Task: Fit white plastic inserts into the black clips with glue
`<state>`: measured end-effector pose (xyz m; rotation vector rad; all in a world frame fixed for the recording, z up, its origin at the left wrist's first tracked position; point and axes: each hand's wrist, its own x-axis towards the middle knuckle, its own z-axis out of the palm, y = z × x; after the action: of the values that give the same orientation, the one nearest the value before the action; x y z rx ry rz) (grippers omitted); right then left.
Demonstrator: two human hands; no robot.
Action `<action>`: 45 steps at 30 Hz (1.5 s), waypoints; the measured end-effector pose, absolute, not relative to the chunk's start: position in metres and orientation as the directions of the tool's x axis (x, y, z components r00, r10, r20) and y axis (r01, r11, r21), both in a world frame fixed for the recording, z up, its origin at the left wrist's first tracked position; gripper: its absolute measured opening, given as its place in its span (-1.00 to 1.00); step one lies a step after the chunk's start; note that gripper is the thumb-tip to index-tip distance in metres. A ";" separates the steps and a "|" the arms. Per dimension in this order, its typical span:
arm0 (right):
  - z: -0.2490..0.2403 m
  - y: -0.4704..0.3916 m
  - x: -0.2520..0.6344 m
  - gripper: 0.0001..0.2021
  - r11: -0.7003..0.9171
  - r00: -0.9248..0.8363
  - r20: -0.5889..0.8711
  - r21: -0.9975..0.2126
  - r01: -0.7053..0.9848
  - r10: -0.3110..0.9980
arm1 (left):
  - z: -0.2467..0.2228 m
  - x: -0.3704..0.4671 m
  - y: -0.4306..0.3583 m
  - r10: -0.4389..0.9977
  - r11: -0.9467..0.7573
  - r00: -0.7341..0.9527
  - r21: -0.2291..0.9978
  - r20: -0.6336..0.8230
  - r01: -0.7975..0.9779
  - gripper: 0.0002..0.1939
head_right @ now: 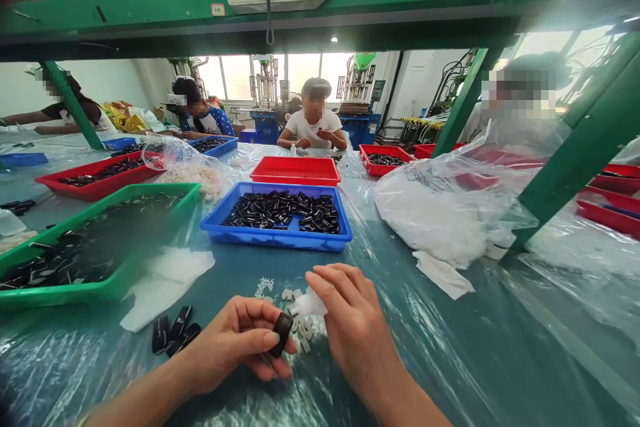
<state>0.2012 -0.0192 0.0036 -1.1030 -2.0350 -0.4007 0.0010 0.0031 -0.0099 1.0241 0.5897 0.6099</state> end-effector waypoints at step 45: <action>0.002 -0.023 0.204 -0.73 0.645 -0.430 0.791 0.059 0.762 0.436 | -0.008 -0.002 0.002 0.664 0.386 0.727 0.912 -0.174 -0.135 -0.74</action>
<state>0.2043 -0.0232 0.0017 -0.9289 -2.0831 -0.5329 -0.0021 0.0016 -0.0079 1.0612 0.5786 0.5458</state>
